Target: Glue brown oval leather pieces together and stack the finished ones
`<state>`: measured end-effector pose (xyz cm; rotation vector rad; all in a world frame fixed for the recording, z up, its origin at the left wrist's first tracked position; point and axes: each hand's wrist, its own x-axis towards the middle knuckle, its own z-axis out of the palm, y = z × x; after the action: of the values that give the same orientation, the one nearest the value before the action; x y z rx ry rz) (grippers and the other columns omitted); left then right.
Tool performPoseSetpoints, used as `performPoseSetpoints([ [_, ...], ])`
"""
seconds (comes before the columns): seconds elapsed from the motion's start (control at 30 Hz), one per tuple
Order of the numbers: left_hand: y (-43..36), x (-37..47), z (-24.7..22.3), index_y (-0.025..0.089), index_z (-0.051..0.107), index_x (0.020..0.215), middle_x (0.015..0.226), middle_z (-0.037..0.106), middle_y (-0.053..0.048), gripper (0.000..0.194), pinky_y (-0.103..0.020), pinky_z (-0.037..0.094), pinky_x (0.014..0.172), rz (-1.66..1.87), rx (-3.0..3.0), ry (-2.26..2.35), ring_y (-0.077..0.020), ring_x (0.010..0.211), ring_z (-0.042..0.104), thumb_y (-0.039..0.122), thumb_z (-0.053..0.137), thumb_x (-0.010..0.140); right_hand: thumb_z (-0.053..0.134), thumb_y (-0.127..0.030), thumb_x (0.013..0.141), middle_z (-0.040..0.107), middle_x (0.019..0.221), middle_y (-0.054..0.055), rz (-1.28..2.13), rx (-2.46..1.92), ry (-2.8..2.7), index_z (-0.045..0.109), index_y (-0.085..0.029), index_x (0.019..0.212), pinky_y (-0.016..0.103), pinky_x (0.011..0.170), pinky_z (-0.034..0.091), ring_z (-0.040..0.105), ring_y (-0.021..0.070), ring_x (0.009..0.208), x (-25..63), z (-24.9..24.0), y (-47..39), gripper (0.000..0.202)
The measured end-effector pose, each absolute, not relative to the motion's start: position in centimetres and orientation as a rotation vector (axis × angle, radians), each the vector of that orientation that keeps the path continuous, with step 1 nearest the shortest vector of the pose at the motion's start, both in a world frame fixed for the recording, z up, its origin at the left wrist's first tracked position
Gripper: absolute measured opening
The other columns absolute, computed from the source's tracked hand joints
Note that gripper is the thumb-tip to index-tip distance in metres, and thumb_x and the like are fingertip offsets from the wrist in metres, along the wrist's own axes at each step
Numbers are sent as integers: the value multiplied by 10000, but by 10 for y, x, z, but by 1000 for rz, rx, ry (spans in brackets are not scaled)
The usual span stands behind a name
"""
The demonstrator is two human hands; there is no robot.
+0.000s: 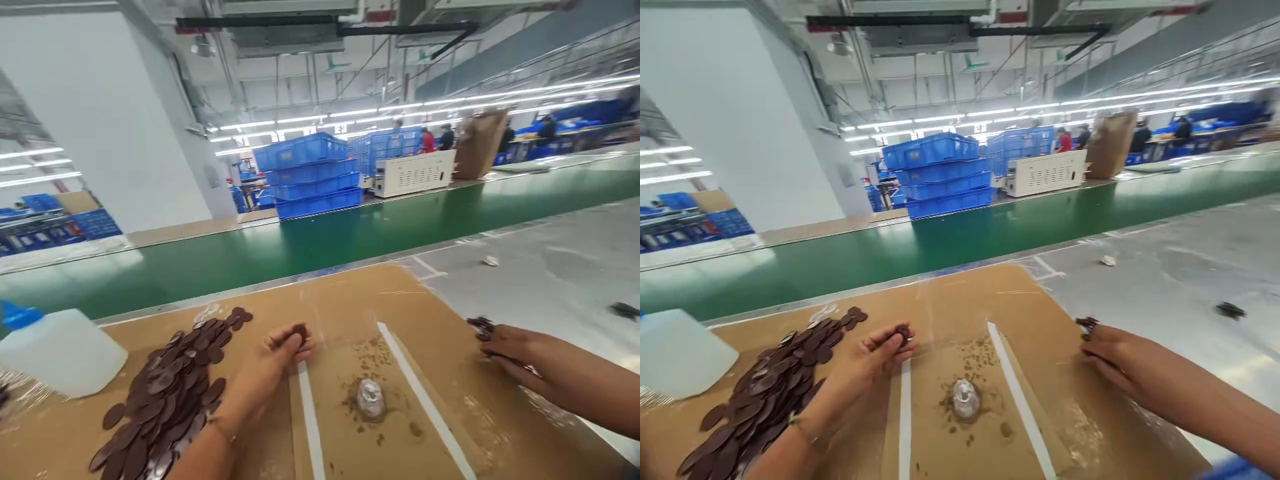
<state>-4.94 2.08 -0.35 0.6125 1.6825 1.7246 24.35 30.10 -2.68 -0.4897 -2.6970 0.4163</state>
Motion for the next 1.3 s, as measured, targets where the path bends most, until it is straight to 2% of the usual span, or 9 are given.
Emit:
performPoseSetpoints([
  [0.13,22,-51,-8,124,677,948,966,738,-113,495,-340,564,858,1728,604,1698,-250,940,696,476,816,629,561,-476,887,689,908,82,732,-676,-2593,704,-267,990,322,634,532,667,238,725,209,11,292,274],
  [0.2,23,-52,-10,124,676,936,918,744,-105,489,-337,561,832,1683,602,1731,-236,892,699,487,804,636,617,-531,854,703,932,75,931,-642,-2548,699,-239,990,326,671,530,664,242,782,182,35,272,332],
  [0.27,25,-53,-12,128,684,949,908,749,-94,473,-328,541,844,1636,586,1787,-217,875,692,481,791,652,656,-504,844,707,946,66,1150,-385,-2540,701,-220,960,310,728,520,657,225,841,154,49,249,310],
  [0.37,26,-54,-14,143,705,952,914,748,-70,400,-311,499,875,1560,561,1893,-195,880,671,436,771,688,663,-391,850,694,838,51,1360,-54,-2540,704,-187,888,279,672,497,634,186,761,126,50,223,211],
  [0.47,24,-54,-14,146,694,972,853,723,-47,360,-304,501,813,1471,633,1988,-173,800,648,417,718,736,658,-287,840,678,754,35,1353,7,-2623,706,-169,826,257,615,473,612,160,686,120,35,211,128],
  [0.7,23,-58,-12,183,598,937,748,636,25,271,-233,462,625,1547,667,2015,-114,626,586,304,689,712,630,-259,861,704,787,42,1324,23,-2752,715,-156,840,257,612,466,630,170,719,118,18,211,135],
  [0.83,21,-58,-13,197,659,995,816,699,-8,319,-257,454,695,1460,606,2084,-135,687,616,375,705,734,642,-230,851,714,801,42,1340,56,-2754,715,-157,843,257,617,473,645,174,725,117,16,207,104],
  [1.07,20,-53,-6,207,645,1127,1093,705,-48,481,-303,469,892,1618,529,1820,-177,947,644,397,778,705,651,-215,837,709,794,49,1312,42,-2772,723,-149,829,263,644,486,657,179,730,118,17,205,97],
  [1.3,21,-57,-11,202,621,1110,1151,689,-56,503,-297,475,914,1612,628,1756,-177,988,638,394,808,685,633,-212,833,691,787,37,1306,20,-2711,707,-160,829,260,639,484,636,168,720,119,18,206,91],
])
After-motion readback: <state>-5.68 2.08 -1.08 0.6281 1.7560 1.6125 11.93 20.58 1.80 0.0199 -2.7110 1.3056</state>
